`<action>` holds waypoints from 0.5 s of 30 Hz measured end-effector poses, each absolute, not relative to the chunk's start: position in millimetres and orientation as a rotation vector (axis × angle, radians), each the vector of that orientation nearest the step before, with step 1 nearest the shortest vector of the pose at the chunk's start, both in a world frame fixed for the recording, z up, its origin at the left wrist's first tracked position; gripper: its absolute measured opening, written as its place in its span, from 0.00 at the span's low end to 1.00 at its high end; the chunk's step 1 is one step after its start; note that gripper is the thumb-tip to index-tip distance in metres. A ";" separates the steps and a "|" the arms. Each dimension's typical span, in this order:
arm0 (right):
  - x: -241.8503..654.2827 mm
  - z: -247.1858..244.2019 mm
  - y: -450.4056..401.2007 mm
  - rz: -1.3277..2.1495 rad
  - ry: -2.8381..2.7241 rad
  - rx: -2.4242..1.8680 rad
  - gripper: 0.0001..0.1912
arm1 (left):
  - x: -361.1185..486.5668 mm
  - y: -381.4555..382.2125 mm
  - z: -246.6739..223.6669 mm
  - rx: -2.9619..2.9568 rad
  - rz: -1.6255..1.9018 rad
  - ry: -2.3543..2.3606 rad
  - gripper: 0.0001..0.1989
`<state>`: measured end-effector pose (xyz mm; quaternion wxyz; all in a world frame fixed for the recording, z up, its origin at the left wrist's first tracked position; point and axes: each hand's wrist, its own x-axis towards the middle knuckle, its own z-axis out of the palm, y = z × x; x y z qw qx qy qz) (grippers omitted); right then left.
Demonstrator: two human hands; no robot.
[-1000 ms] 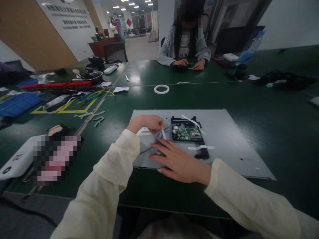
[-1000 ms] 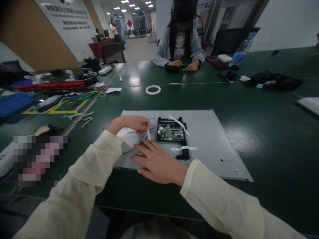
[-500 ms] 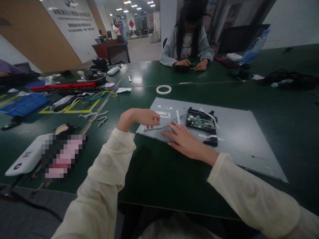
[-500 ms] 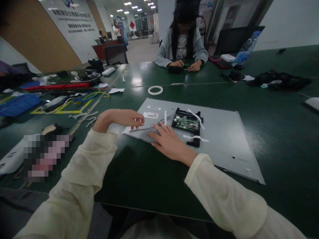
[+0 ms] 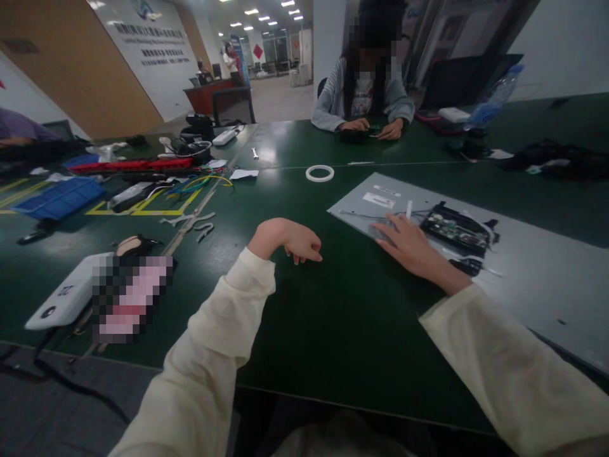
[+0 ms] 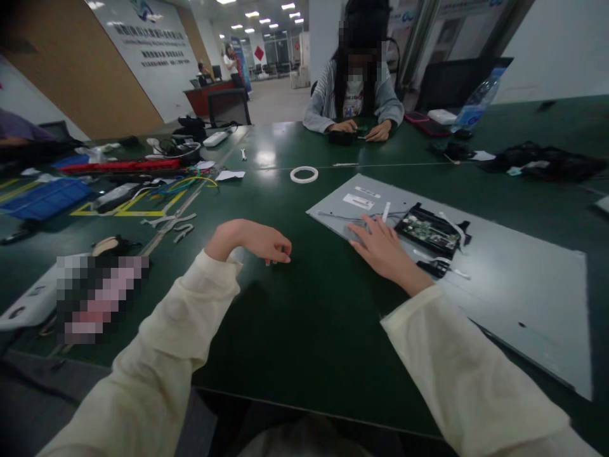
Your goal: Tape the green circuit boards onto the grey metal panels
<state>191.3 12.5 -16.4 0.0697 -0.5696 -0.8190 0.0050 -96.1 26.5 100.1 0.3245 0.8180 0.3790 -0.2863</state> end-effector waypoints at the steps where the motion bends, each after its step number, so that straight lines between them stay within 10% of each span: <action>1: 198.8 -18.0 16.1 -0.006 -2.430 -1.765 0.28 | -95.3 25.9 100.0 2.142 -0.756 1.003 0.18; 15: 287.4 -23.0 42.3 -0.220 -2.053 -2.245 0.30 | -81.6 22.0 85.1 2.135 -0.808 1.020 0.17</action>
